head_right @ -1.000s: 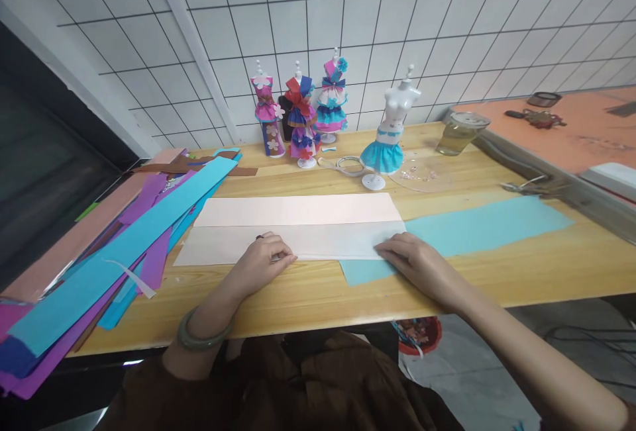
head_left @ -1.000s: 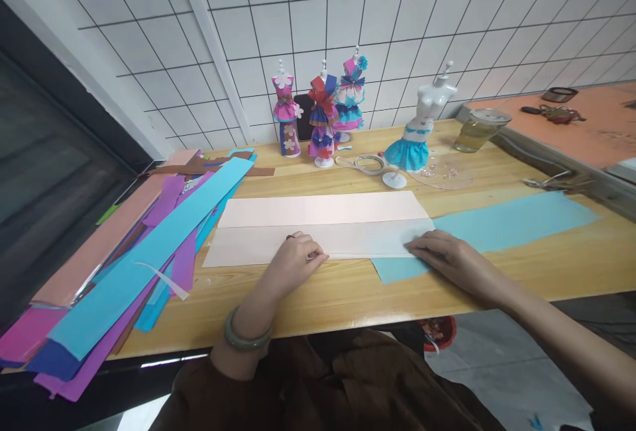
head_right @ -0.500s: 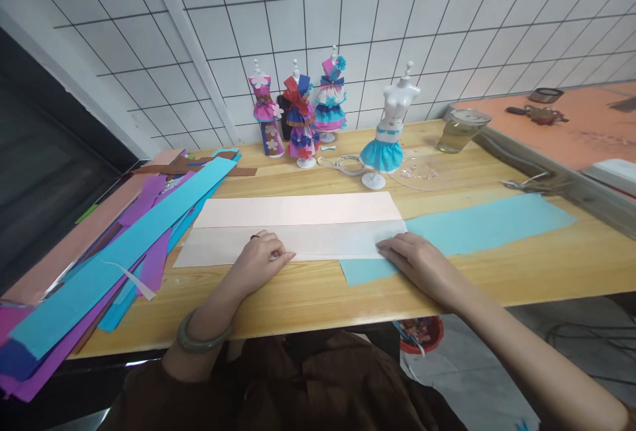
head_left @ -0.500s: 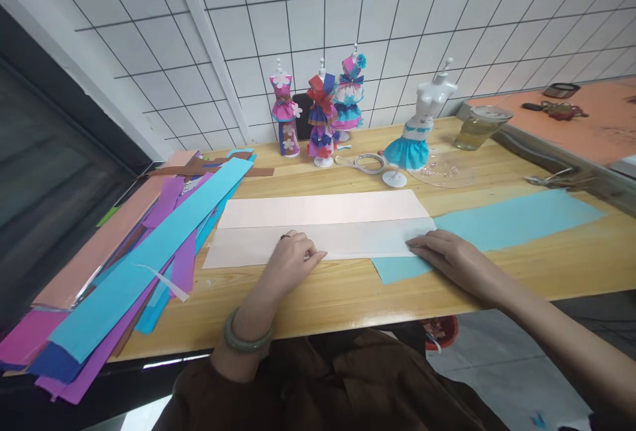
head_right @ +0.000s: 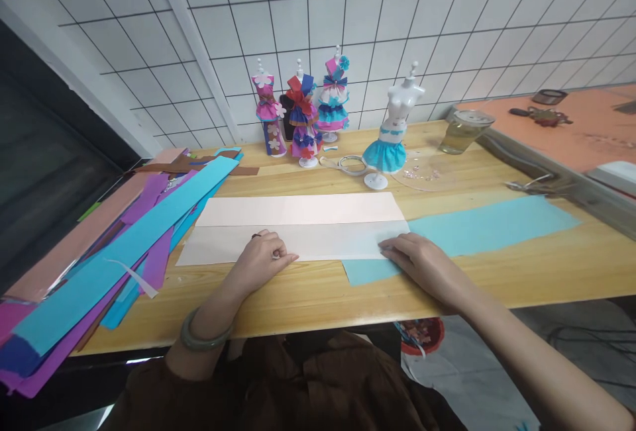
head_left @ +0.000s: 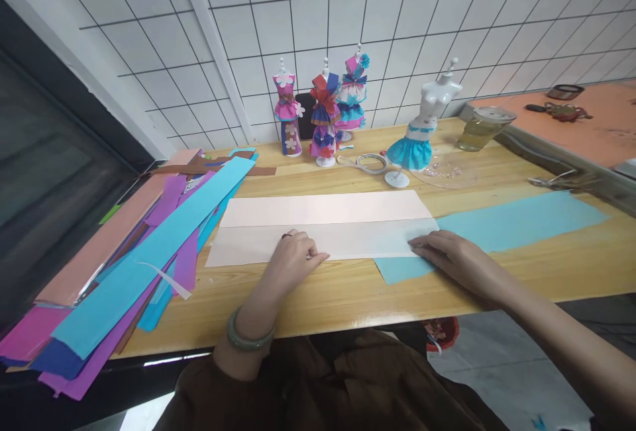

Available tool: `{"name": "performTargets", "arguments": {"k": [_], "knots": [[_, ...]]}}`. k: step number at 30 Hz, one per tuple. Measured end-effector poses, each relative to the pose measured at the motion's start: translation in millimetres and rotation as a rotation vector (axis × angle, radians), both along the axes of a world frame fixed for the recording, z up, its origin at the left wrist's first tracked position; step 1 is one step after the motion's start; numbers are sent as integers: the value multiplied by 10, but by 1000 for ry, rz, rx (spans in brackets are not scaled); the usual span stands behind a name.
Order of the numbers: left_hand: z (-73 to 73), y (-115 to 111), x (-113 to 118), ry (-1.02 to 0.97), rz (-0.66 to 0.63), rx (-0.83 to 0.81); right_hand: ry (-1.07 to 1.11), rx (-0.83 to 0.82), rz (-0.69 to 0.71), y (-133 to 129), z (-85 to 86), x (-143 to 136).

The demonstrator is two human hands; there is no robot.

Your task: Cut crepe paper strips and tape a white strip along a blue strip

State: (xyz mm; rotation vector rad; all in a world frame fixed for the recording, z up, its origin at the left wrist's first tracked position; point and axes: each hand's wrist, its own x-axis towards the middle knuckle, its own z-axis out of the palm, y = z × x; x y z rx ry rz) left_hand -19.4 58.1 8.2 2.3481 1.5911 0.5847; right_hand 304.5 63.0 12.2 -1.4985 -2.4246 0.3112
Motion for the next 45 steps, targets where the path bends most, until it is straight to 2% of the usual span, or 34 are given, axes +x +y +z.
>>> {"name": "performTargets", "arguments": {"k": [6, 11, 13, 16, 19, 22, 25, 29, 36, 45], "knots": [[-19, 5, -5, -7, -5, 12, -16, 30, 8, 31, -42, 47], [-23, 7, -1, -5, -6, 22, -111, 261, 67, 17, -100, 41], [-27, 6, -1, -12, -11, 23, -118, 349, 139, -56, -102, -90], [-34, 4, -2, -20, -15, 25, -89, 414, 277, -223, -73, -451], [-32, 2, -5, -18, -16, 33, -117, 392, 388, -374, -34, -878], [-24, 0, -8, -10, -25, 36, -100, 370, 410, -447, -29, -1181], [-17, -1, -10, -10, -32, 37, -87, 337, 398, -463, -59, -1278], [-13, -2, -4, -14, -28, 36, -113, 308, 369, -476, -96, -1188], [1, 1, 5, -13, -6, 7, -129, 304, 313, -498, -161, -840], [3, 11, -6, -6, -8, -10, -135, 322, 141, -596, -202, -428]]}}
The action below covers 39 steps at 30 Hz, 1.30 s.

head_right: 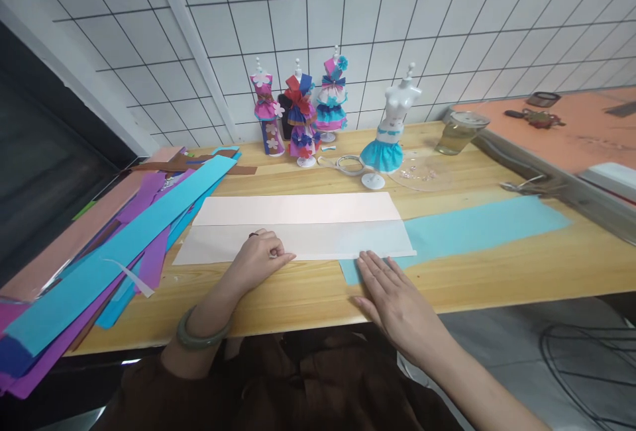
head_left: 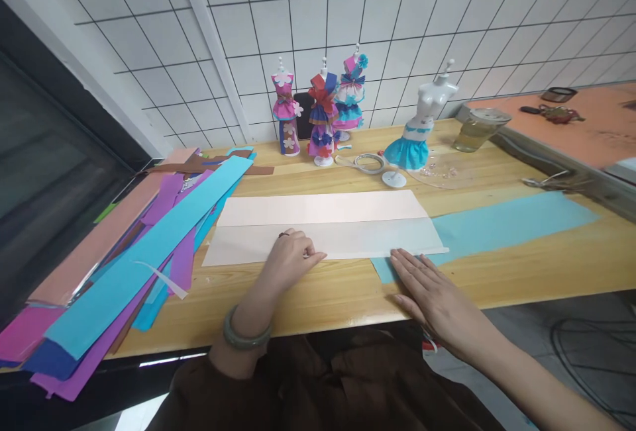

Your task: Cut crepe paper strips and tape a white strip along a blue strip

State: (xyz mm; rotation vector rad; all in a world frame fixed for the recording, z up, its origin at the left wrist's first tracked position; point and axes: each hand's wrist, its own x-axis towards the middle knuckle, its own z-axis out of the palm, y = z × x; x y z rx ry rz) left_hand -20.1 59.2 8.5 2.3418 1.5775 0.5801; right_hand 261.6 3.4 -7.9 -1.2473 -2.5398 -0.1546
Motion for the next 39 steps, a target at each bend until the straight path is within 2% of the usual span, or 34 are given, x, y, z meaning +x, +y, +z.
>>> {"name": "performTargets", "arguments": {"k": [8, 14, 19, 25, 29, 35, 39], "knots": [[14, 7, 5, -19, -10, -11, 6, 19, -216, 11, -74, 375], [34, 3, 8, -25, -10, -26, -6, 30, -257, 27, -130, 515], [19, 8, 5, -22, -13, -19, 53, 40, -205, 36, -68, 234], [6, 8, 4, -8, -11, 1, 56, -19, 24, 105, 100, -349], [19, 2, 9, -7, -15, -1, 91, -70, 167, 122, 158, -623], [25, -23, 16, -10, -19, 9, 111, -125, 214, 124, 118, -687], [61, -59, -31, -5, -69, 14, 83, -127, 207, 137, 81, -667]]}}
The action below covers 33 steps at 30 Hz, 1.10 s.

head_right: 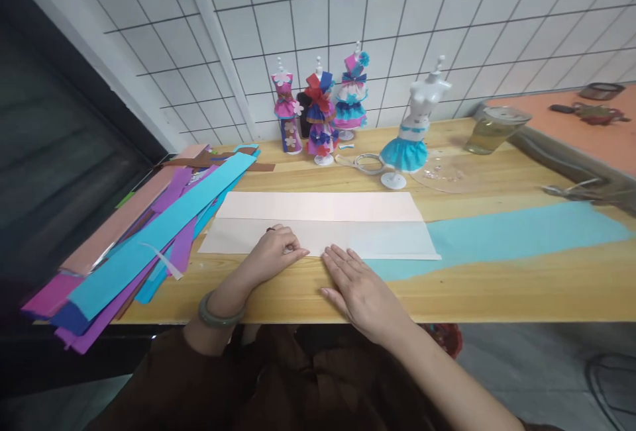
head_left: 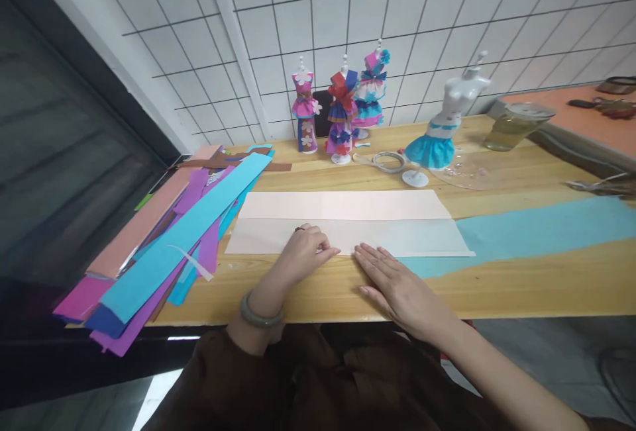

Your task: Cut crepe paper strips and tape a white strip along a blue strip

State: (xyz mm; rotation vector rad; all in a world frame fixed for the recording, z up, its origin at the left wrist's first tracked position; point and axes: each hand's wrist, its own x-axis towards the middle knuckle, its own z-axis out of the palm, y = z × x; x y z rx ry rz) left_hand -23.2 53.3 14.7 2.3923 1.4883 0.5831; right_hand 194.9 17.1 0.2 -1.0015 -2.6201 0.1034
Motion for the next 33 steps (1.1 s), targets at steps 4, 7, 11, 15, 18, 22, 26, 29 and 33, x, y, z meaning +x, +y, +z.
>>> {"name": "performTargets", "arguments": {"k": [4, 7, 11, 15, 18, 22, 26, 29, 33], "knots": [[68, -46, -196, 21, -7, -29, -20, 4, -12, -1, -30, -2], [121, -96, -435, 21, 26, -77, -16, 0, -13, -6, -40, -2], [151, -159, -768, 24, 92, -106, -26, 1, -24, -8, -38, -3], [123, -190, -1064, 16, 146, -119, 3, -13, -22, -3, -45, -1], [98, -189, -1280, -13, 173, -156, 5, -17, -23, -1, -57, 4], [83, -175, -1547, -51, 190, -206, -25, -12, -38, -7, -67, 4], [70, -175, -1714, -42, 233, -242, -33, 0, -44, -10, -63, -5], [55, -182, -1768, -43, 272, -247, -31, 4, -40, -9, -54, -9], [54, -186, -1788, -43, 325, -249, -48, 12, -36, -6, -56, -7]]}}
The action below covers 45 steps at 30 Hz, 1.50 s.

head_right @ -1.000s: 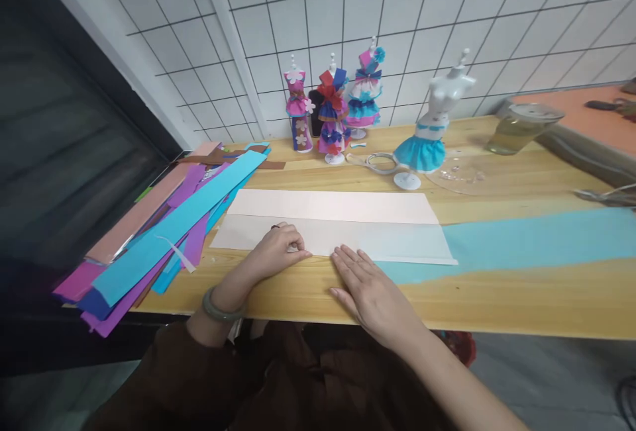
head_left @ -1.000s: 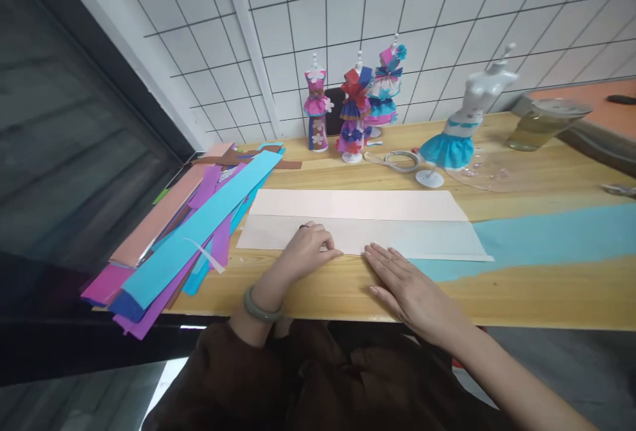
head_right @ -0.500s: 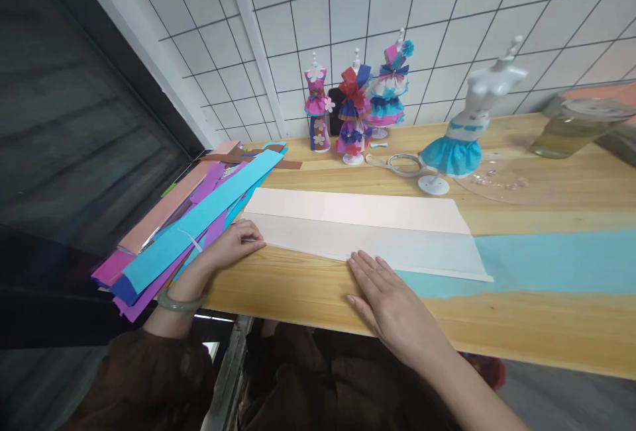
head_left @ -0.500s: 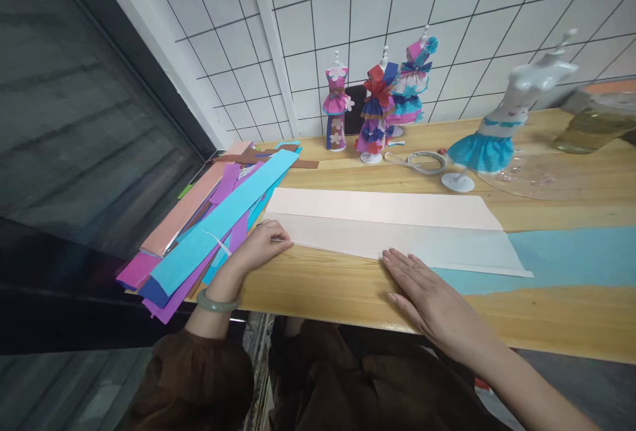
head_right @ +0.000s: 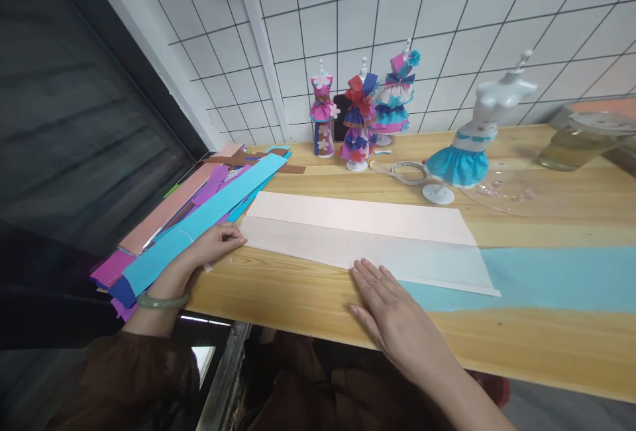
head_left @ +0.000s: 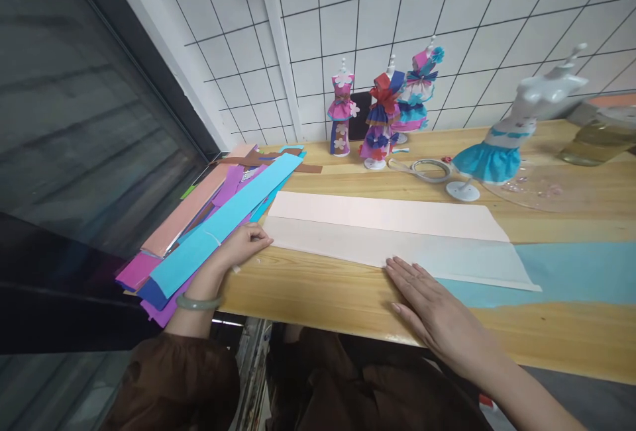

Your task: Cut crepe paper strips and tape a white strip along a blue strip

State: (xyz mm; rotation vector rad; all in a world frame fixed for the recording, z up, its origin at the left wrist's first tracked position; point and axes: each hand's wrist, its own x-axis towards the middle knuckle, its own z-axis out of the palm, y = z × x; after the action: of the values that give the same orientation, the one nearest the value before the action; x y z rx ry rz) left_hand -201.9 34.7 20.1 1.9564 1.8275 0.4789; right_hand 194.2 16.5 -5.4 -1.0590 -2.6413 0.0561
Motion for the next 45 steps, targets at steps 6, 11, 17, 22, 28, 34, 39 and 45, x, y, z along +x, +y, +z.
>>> {"name": "performTargets", "arguments": {"k": [6, 11, 17, 22, 28, 34, 39, 45], "knots": [[59, -6, 29, -4, 94, -26, -12, 11, 5, 9, -25, 4], [65, 0, 32, 59, 140, -18, -3, 2, 3, 2, -17, 1], [21, 22, -4, 135, 129, -7, 6, 15, 16, 2, -8, -2], [34, 21, 2, 130, 148, -41, -4, 17, 11, 5, -8, 1], [78, 18, 10, 114, 177, -104, -14, 21, 10, 3, 7, -7], [87, 7, 4, 88, 188, -110, -17, 12, 13, 2, 11, -3], [100, -1, 12, 82, 188, -104, 19, -3, 24, 6, -4, 10], [99, 0, 13, 86, 199, -114, -12, 7, 25, -2, 20, 9]]}}
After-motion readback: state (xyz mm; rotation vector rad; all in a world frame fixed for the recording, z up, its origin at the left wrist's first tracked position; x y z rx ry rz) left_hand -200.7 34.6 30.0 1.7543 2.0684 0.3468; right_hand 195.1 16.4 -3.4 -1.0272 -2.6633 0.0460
